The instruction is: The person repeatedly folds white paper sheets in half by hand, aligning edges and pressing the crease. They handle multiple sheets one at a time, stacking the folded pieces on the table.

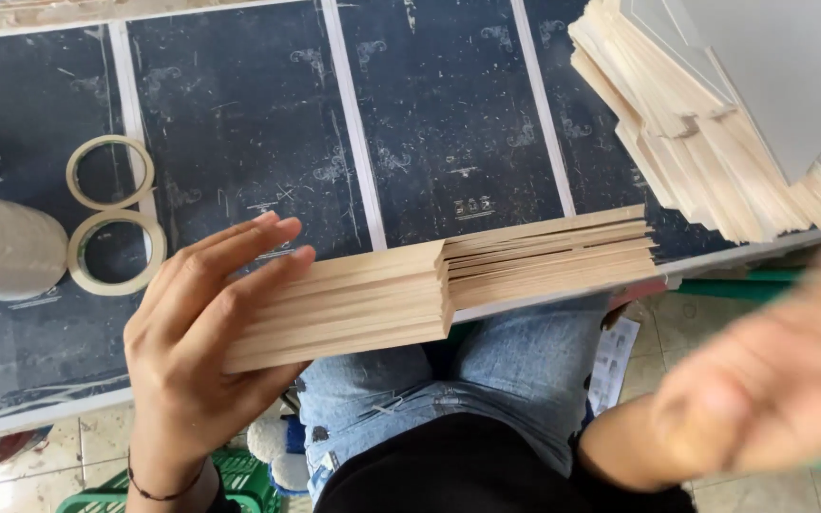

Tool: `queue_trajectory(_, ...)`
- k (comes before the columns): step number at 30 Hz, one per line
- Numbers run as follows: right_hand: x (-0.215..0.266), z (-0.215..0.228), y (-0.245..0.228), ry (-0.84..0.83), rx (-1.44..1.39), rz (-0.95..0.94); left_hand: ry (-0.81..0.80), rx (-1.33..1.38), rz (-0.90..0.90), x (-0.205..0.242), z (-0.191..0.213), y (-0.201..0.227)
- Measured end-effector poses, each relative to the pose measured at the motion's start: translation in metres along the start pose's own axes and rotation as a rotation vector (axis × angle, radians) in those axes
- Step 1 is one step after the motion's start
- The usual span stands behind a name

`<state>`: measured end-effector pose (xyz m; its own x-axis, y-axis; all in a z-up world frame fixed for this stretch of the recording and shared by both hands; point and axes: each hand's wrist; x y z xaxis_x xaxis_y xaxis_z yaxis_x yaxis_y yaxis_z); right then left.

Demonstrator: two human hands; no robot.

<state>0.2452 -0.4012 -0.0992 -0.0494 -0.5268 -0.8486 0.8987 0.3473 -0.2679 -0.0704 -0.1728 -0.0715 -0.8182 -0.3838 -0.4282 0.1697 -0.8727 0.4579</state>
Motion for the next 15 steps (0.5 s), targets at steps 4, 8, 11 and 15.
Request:
queue_trajectory(4,-0.023,-0.030,-0.057,-1.006,1.291,0.218,0.002,-0.013,-0.043,-0.003,-0.003,0.001)
queue_trajectory(8,-0.031,-0.029,-0.039,-0.822,0.547,-0.175,-0.001,-0.010,0.020,-0.005,-0.004,0.007)
queue_trajectory(11,-0.028,-0.049,-0.029,-0.810,0.611,-0.202,0.013,0.013,0.036,-0.007,-0.006,0.010)
queue_trajectory(15,-0.072,-0.022,-0.030,-0.931,0.331,-0.149,0.038,-0.025,0.047,-0.011,-0.009,0.008)
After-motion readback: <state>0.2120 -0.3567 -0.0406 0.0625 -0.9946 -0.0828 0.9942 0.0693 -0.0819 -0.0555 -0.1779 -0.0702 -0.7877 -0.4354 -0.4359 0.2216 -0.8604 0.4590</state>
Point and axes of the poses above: each hand's wrist, its own x-axis away from the middle knuckle, its own z-axis out of the back of the hand, y = z × x, and after that the axes turned 11 degrees about -y, right-handed
